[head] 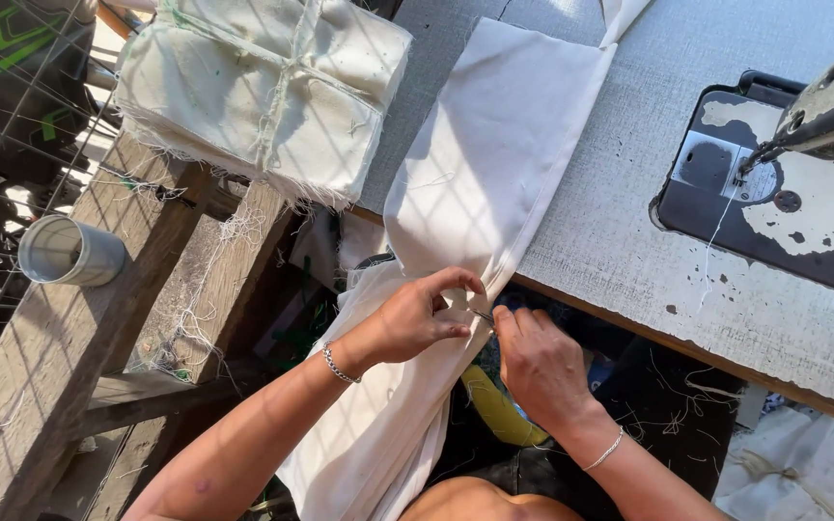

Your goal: Cutting long strips of white fabric into smaller rectangular pieces using hand-held thread snips at a sewing workstation.

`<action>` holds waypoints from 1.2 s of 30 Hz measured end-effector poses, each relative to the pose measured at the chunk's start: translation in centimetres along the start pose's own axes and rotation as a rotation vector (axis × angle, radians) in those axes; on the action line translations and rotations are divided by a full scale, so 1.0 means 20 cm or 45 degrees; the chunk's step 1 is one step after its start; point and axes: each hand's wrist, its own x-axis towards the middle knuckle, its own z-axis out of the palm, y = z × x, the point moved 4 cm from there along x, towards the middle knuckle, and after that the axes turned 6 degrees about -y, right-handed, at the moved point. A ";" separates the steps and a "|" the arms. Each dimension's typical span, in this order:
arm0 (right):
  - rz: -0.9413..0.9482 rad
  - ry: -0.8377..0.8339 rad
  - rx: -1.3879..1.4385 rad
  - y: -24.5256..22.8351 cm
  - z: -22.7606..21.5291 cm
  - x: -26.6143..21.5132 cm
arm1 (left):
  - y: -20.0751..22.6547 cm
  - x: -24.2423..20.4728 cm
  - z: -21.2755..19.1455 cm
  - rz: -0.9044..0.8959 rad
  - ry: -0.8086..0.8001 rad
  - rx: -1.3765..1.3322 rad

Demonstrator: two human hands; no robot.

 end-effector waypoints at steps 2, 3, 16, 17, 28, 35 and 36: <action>-0.008 -0.043 -0.017 -0.02 -0.02 0.02 | -0.01 0.00 0.00 0.025 -0.007 -0.010; -0.015 -0.088 -0.035 -0.02 -0.03 0.02 | -0.01 0.01 0.00 0.050 -0.015 -0.022; -0.036 -0.154 0.029 -0.01 0.04 0.03 | 0.05 -0.02 -0.02 0.074 -0.043 0.019; -0.037 -0.145 0.044 -0.01 0.03 0.03 | 0.05 -0.03 -0.02 0.090 -0.042 0.058; 0.350 0.170 0.479 0.05 -0.12 0.04 | 0.17 -0.10 0.02 0.366 -0.023 0.510; 0.774 0.224 1.281 0.03 -0.33 0.11 | 0.21 -0.08 -0.03 0.791 0.436 0.464; 0.818 0.218 1.399 0.01 -0.39 0.14 | 0.27 -0.10 -0.05 0.850 0.509 0.344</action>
